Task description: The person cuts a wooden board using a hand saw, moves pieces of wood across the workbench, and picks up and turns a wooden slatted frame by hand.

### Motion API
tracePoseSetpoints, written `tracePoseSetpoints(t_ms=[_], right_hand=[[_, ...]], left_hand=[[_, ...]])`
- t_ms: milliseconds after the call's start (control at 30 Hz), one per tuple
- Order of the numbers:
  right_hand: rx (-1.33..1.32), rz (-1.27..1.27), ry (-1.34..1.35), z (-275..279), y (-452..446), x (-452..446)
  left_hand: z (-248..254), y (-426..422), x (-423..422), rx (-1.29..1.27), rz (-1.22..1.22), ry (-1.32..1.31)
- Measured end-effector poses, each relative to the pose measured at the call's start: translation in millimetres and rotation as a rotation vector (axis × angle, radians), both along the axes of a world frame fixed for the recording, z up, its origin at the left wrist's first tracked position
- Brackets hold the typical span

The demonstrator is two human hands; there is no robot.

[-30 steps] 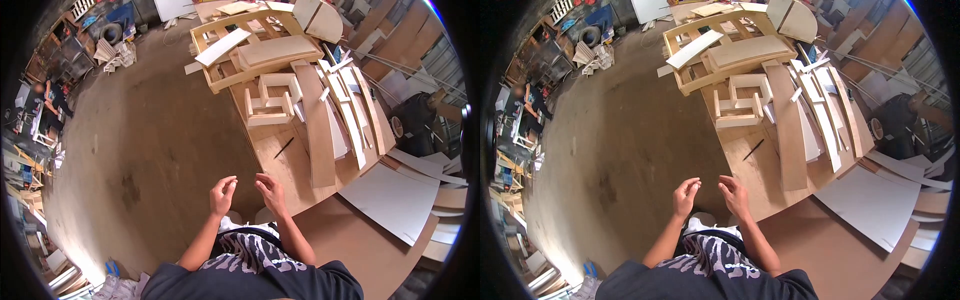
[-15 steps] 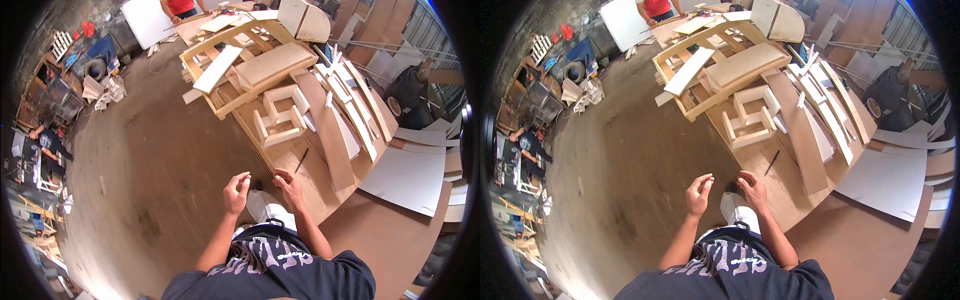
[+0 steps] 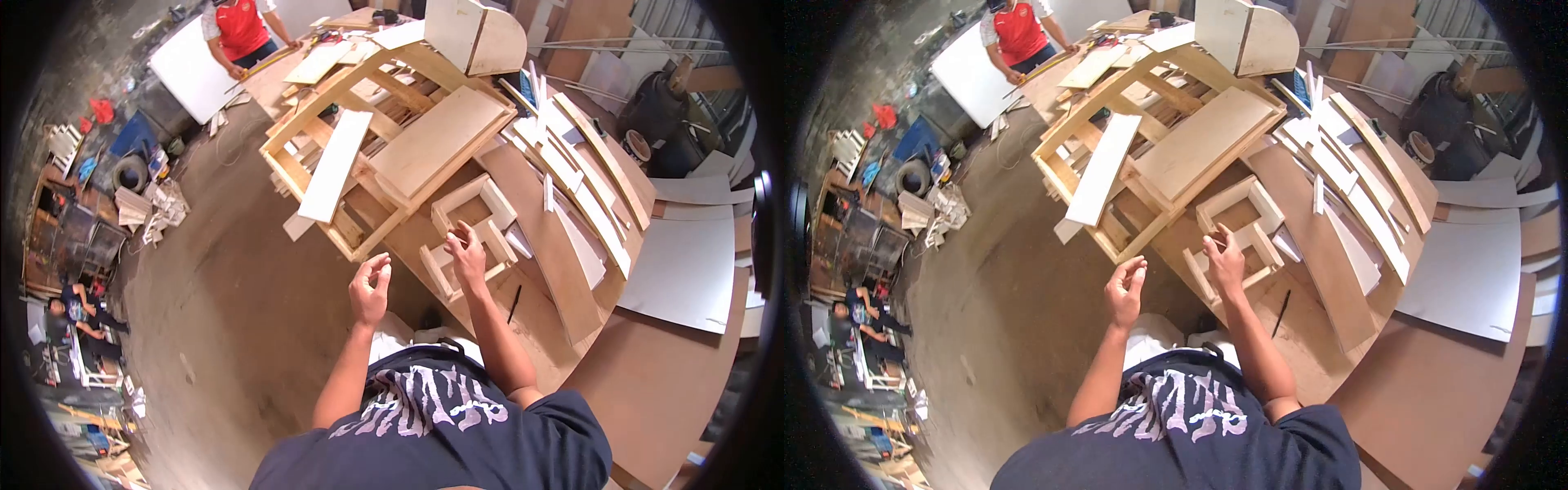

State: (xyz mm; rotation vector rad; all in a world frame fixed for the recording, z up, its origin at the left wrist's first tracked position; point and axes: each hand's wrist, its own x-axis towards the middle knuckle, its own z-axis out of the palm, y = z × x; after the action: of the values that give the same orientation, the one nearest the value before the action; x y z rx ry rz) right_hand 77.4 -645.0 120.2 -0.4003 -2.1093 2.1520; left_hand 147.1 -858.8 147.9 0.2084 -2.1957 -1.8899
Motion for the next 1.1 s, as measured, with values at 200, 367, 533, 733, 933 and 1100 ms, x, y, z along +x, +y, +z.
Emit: tracePoseSetpoints(t_ms=[200, 367, 533, 733, 933, 1100], right_hand=[[0.349, -0.217, -0.056, -23.2, -24.1, -100.6], [0.373, -0.367, -0.163, -38.7, -53.8, -157.9], [0.436, -0.602, -0.247, -51.2, -75.7, -190.4], [0.308, -0.815, -0.383, -63.8, -88.3, -207.1], [0.270, -0.777, -0.418, -24.2, -99.0, -190.7], [0.314, -0.933, -0.097, -53.1, -88.1, -163.7]], left_hand=[[-6.0, -22.9, -135.1, -0.048, -0.101, -0.002], [-28.0, -30.1, -246.9, -0.375, -0.178, 0.040], [-68.8, -38.9, -327.0, -0.555, -0.280, 0.020], [-52.6, -43.7, -354.0, -0.725, -0.477, -0.182], [-75.9, -40.5, -346.0, -0.518, -0.399, -0.008], [-2.1, -50.0, -298.7, -0.236, -0.454, 0.029]])
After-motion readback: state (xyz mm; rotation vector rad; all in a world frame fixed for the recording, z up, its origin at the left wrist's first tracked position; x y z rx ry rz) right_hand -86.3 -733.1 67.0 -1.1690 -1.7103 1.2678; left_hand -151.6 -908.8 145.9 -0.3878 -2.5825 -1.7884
